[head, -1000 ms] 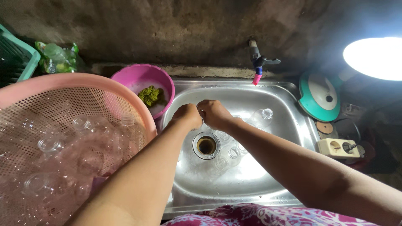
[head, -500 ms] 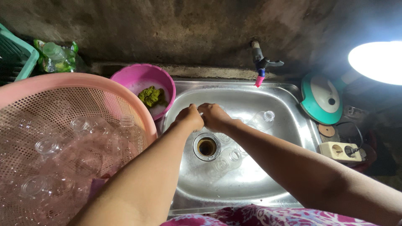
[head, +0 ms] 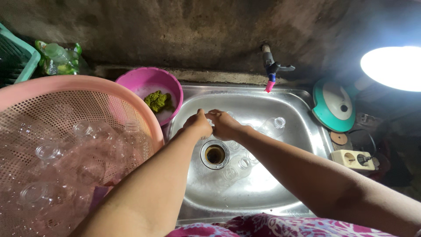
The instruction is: The person washes multiple small clear glass jars in a kitchen sink using a pink cloth and running water. They rinse each jar, wipe it with the cloth, and place it in the sink. The cloth is rinsed and wrung out periodically.
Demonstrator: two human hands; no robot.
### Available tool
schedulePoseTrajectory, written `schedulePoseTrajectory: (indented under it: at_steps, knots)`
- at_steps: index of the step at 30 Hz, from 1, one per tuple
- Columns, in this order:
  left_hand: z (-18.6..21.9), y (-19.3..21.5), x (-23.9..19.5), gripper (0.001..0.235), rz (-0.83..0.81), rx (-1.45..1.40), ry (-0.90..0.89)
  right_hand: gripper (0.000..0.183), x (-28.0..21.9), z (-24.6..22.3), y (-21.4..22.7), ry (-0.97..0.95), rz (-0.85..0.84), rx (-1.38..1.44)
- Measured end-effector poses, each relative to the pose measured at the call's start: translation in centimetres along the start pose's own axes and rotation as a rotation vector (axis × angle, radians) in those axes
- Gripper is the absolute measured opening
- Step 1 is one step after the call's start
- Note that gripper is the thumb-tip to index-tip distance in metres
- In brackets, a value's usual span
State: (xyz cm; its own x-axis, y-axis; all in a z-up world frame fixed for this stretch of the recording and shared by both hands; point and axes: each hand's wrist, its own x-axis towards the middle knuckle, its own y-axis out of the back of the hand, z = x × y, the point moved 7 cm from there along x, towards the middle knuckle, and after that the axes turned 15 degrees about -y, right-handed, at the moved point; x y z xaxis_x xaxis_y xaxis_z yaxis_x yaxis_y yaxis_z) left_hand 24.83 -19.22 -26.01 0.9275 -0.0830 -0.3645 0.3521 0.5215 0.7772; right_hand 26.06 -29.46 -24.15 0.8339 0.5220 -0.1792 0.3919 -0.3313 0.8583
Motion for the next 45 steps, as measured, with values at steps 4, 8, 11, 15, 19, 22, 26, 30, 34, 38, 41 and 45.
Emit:
schedulePoseTrajectory:
  at_steps: [4,8,11,15,19,22,26,30,34,38,41,45]
  knots:
    - [0.7,0.5,-0.5,0.074,-0.013,0.005,-0.005,0.056,-0.3,-0.5,0.7,0.03,0.017,-0.051]
    - [1.7,1.9,-2.4,0.072,0.018,-0.045,-0.039,0.055,-0.2,0.4,0.9,-0.151,-0.057,0.052]
    - [3.1,3.7,-4.0,0.07,0.068,-0.066,-0.068,0.043,-0.1,-1.1,2.4,-0.017,0.036,-0.107]
    - [5.2,8.0,-6.7,0.059,0.231,-0.091,-0.132,0.036,-0.1,-4.6,7.2,0.065,0.261,-0.034]
    - [6.5,14.9,-12.0,0.036,0.583,-0.068,-0.323,0.023,-2.1,-11.1,13.1,0.21,0.553,0.159]
    - [5.9,19.6,-17.8,0.033,0.82,-0.006,-0.436,0.019,-3.5,-17.0,14.9,0.293,0.59,0.247]
    - [1.7,22.1,-23.5,0.046,0.722,0.02,-0.239,0.018,-4.0,-23.3,13.1,0.192,0.321,0.299]
    - [-2.6,24.0,-28.1,0.047,0.783,0.201,-0.132,0.023,-5.5,-28.7,9.4,0.328,0.119,0.12]
    - [-8.5,23.5,-31.1,0.031,0.716,0.247,0.117,0.037,-6.6,-32.0,4.8,0.38,-0.033,0.076]
    - [-12.7,22.7,-32.8,0.031,0.598,0.226,0.227,0.059,-7.8,-34.6,1.8,0.46,-0.149,0.072]
    - [-14.4,21.8,-33.1,0.032,0.529,0.204,0.281,0.065,-8.8,-36.5,0.7,0.578,-0.126,-0.004]
    - [-15.4,20.3,-33.6,0.026,0.52,0.147,0.275,0.063,-8.8,-36.9,-0.3,0.511,-0.175,-0.023]
